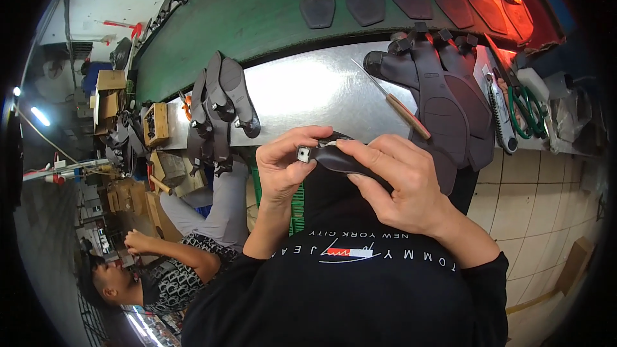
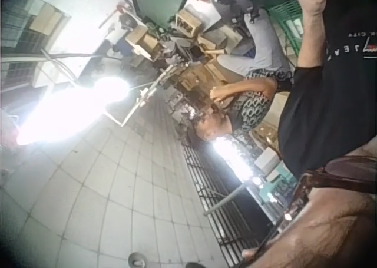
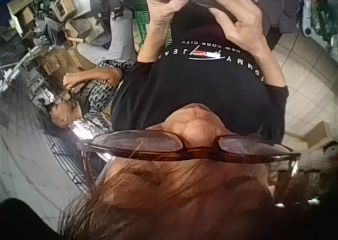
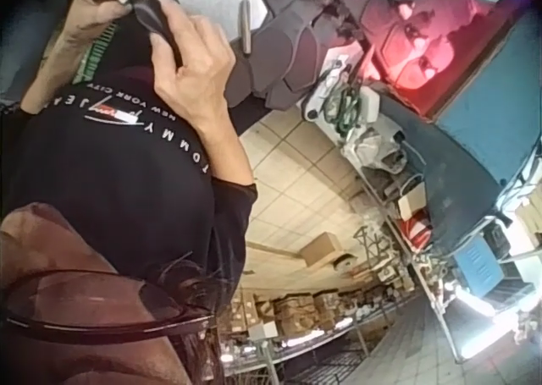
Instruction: Assembling shoe components on an assembly line by trimming and joining parts.
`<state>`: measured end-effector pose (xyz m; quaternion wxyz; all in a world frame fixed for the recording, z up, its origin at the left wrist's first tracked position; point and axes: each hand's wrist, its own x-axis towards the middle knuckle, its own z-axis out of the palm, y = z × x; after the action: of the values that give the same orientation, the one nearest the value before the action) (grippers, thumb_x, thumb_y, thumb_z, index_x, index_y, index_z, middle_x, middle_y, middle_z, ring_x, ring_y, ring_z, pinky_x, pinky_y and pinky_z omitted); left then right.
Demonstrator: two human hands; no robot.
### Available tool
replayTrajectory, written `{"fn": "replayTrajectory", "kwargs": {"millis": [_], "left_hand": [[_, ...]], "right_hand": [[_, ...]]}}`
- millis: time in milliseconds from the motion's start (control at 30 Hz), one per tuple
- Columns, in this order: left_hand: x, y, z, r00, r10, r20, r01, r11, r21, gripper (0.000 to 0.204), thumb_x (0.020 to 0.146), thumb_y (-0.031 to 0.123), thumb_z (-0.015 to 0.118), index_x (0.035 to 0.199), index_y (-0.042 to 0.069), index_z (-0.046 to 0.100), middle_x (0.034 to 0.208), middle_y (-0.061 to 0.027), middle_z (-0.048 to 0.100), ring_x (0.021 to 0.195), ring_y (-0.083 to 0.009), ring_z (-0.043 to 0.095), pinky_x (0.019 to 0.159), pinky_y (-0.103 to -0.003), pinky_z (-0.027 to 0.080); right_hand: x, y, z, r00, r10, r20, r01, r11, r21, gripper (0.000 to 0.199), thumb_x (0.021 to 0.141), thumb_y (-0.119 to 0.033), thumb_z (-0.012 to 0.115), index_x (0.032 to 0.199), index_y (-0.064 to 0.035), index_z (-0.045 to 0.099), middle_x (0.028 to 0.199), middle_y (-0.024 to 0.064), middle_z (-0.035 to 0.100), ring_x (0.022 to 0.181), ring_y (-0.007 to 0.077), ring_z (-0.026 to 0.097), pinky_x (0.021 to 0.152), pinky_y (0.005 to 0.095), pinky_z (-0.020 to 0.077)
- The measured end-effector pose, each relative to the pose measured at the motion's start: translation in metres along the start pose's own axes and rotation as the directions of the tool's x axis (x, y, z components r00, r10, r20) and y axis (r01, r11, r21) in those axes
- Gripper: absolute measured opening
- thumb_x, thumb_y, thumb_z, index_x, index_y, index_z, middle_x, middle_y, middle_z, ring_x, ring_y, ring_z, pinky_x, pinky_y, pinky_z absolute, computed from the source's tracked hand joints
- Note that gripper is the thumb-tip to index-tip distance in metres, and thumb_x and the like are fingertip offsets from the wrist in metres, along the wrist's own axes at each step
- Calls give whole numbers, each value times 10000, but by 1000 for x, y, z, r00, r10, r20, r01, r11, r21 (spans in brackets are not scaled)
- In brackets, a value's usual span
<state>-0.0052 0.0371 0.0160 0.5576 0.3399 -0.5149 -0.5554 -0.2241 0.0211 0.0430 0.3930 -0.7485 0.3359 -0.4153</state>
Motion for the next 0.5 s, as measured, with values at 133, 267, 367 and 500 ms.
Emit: {"fn": "replayTrajectory", "kwargs": {"millis": [133, 267, 367, 500], "left_hand": [[-1, -1, -2, 1000, 10, 25, -11, 999, 38, 348, 678, -123, 595, 1012, -63, 674, 1160, -254, 602, 1019, -245, 622, 830, -285, 502], [-1, -1, -3, 999, -31, 37, 30, 999, 32, 371, 663, -139, 562, 1002, -56, 685, 1171, -260, 598, 1019, -240, 625, 829, -272, 495], [0, -2, -5, 997, -54, 47, 50, 995, 82, 385, 649, -149, 547, 993, -50, 691, 1160, -255, 608, 1011, -238, 630, 827, -269, 492], [1, -1, -3, 998, -25, 50, 15, 982, 190, 392, 645, -152, 550, 992, -40, 693, 1139, -242, 623, 1012, -240, 633, 848, -282, 486]], "right_hand": [[3, -1, -1, 998, -59, 5, 59, 994, -87, 433, 660, -8, 691, 1090, -30, 640, 757, 90, 576, 661, 256, 569, 602, 339, 462], [1, -2, -2, 996, -90, 22, 93, 978, -190, 425, 658, -37, 690, 1080, -42, 642, 753, 77, 554, 658, 252, 556, 601, 347, 455], [1, 1, 0, 993, -120, -2, 117, 966, -230, 419, 659, -44, 686, 1075, -51, 644, 748, 68, 539, 653, 241, 546, 592, 345, 440], [2, 2, -1, 992, -126, 7, 123, 957, -263, 414, 655, -47, 689, 1067, -52, 647, 746, 61, 534, 647, 236, 540, 583, 345, 433]]}}
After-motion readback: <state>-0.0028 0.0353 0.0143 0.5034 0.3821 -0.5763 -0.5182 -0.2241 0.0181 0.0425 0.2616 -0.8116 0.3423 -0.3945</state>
